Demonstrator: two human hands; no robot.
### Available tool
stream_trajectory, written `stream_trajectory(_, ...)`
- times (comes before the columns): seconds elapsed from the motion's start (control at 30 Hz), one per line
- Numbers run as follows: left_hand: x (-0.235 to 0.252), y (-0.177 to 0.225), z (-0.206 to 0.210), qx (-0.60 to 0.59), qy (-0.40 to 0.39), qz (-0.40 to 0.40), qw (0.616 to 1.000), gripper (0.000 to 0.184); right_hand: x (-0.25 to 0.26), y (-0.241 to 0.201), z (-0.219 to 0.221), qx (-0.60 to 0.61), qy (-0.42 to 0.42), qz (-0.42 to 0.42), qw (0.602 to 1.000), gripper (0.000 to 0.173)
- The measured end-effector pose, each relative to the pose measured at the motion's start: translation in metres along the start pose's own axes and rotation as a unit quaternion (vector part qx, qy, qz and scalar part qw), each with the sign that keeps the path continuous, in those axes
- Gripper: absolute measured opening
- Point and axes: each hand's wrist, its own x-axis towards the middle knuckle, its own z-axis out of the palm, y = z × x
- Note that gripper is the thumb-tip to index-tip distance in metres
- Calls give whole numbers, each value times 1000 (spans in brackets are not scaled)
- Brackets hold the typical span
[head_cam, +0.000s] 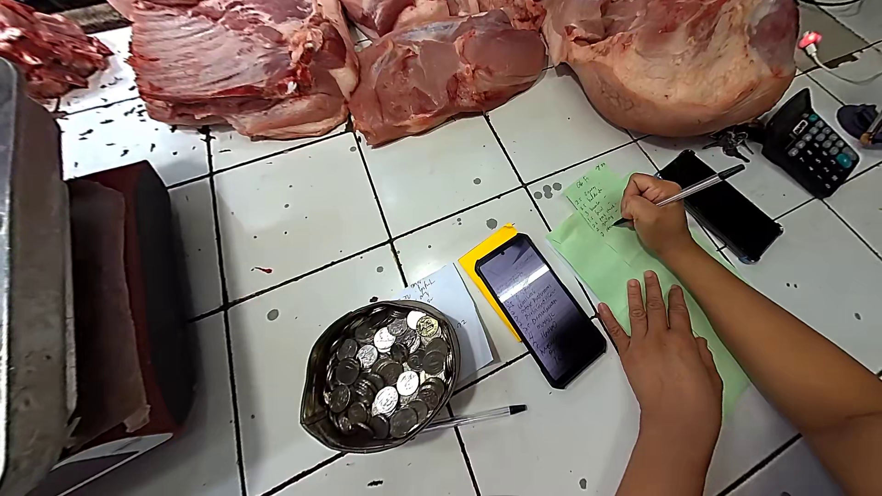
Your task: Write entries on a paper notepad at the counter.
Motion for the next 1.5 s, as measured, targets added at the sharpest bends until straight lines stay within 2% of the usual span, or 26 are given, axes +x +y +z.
stream_trajectory(0.3,0,0,-1,-2,-11,-2,1000,57,5,7,-4,35,9,-8,999,25)
stream_trajectory(0.5,1,0,-2,1,-17,-4,1000,57,5,6,-6,19,-13,-5,1000,25)
stream_trajectory(0.67,2,0,-2,-3,-20,-5,1000,57,5,4,-5,4,17,-5,1000,24)
stream_trajectory(1.5,1,1,-2,-2,-19,-6,1000,57,8,5,-8,-16,27,6,999,26)
